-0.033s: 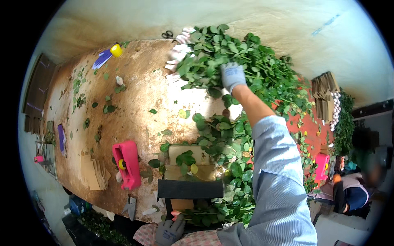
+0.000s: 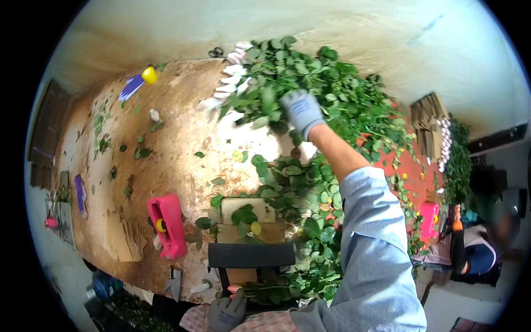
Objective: The person arranges pink flower stems into a black plastic flower press on a wooden table. They place the stems into the press slots, adjust them, and then close the press. The person repeats this process with multiple stems, occasionally picking up cardboard pieces and placing them into the press.
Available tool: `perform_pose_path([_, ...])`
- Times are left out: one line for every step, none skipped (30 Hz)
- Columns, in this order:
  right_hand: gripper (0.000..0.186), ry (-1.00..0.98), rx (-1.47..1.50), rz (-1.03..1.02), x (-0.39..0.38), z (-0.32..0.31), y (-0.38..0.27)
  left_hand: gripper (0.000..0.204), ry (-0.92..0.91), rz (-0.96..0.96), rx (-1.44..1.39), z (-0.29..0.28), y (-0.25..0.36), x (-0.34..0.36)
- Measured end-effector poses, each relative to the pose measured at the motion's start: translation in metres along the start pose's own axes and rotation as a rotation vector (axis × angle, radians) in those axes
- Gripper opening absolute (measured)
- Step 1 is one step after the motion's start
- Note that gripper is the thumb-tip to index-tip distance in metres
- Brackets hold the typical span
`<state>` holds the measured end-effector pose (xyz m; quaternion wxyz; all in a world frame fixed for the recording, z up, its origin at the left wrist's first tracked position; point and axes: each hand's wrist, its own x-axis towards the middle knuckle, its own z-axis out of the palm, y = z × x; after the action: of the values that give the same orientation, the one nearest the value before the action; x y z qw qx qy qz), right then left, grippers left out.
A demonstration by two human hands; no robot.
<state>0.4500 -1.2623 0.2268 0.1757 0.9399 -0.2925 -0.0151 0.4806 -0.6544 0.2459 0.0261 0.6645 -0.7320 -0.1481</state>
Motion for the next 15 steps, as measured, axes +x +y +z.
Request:
perform_pose_path([0.022,0.1,0.05,-0.157,-0.022,-0.028,-0.003,0.031,-0.016,0.004,0.007,0.002,0.001,-0.001])
perform_pose_path([0.021,0.215,0.053,-0.231,-0.044,-0.037,-0.006,0.033,-0.035,0.017,0.019,0.005,-0.002,0.0])
perform_pose_path([0.021,0.195,0.109,-0.298,-0.064,-0.081,-0.022,0.035,-0.055,0.005,0.028,0.008,-0.002,-0.003])
perform_pose_path([0.022,0.215,0.112,-0.383,-0.084,-0.106,-0.033,0.044,-0.162,0.015,0.031,0.012,-0.002,-0.006])
perform_pose_path([0.018,0.31,0.128,-0.45,-0.104,-0.132,-0.047,0.056,-0.268,0.02,0.037,0.015,-0.004,-0.009])
perform_pose_path([0.013,0.301,0.051,-0.539,-0.125,-0.162,-0.062,0.07,-0.374,0.013,0.041,0.017,-0.002,-0.012])
perform_pose_path([0.012,0.379,0.128,-0.592,-0.15,-0.188,-0.071,0.059,-0.244,0.02,0.029,0.009,-0.001,-0.009])
perform_pose_path([0.014,0.497,0.067,-0.606,-0.175,-0.199,-0.079,0.049,-0.116,0.026,0.015,-0.006,0.001,-0.001])
perform_pose_path([0.015,0.465,0.061,-0.584,-0.195,-0.209,-0.082,0.041,0.005,0.034,-0.003,-0.018,0.003,0.006])
perform_pose_path([0.016,0.434,0.055,-0.565,-0.211,-0.218,-0.08,0.039,0.0,0.042,-0.003,-0.022,0.004,0.011])
perform_pose_path([0.017,0.382,0.094,-0.573,-0.22,-0.228,-0.081,0.038,-0.002,0.008,-0.002,-0.027,0.009,0.006])
perform_pose_path([0.018,0.307,0.127,-0.553,-0.235,-0.235,-0.076,0.036,-0.012,0.009,-0.007,-0.03,0.01,0.008])
perform_pose_path([0.019,0.283,0.131,-0.54,-0.252,-0.238,-0.072,0.034,0.006,0.001,-0.045,-0.035,0.012,0.011])
perform_pose_path([0.02,0.205,0.13,-0.519,-0.27,-0.242,-0.074,0.035,0.03,-0.01,-0.103,-0.034,0.011,0.009])
perform_pose_path([0.02,0.143,0.172,-0.488,-0.284,-0.245,-0.078,0.035,0.05,-0.037,-0.167,-0.027,0.011,0.004])
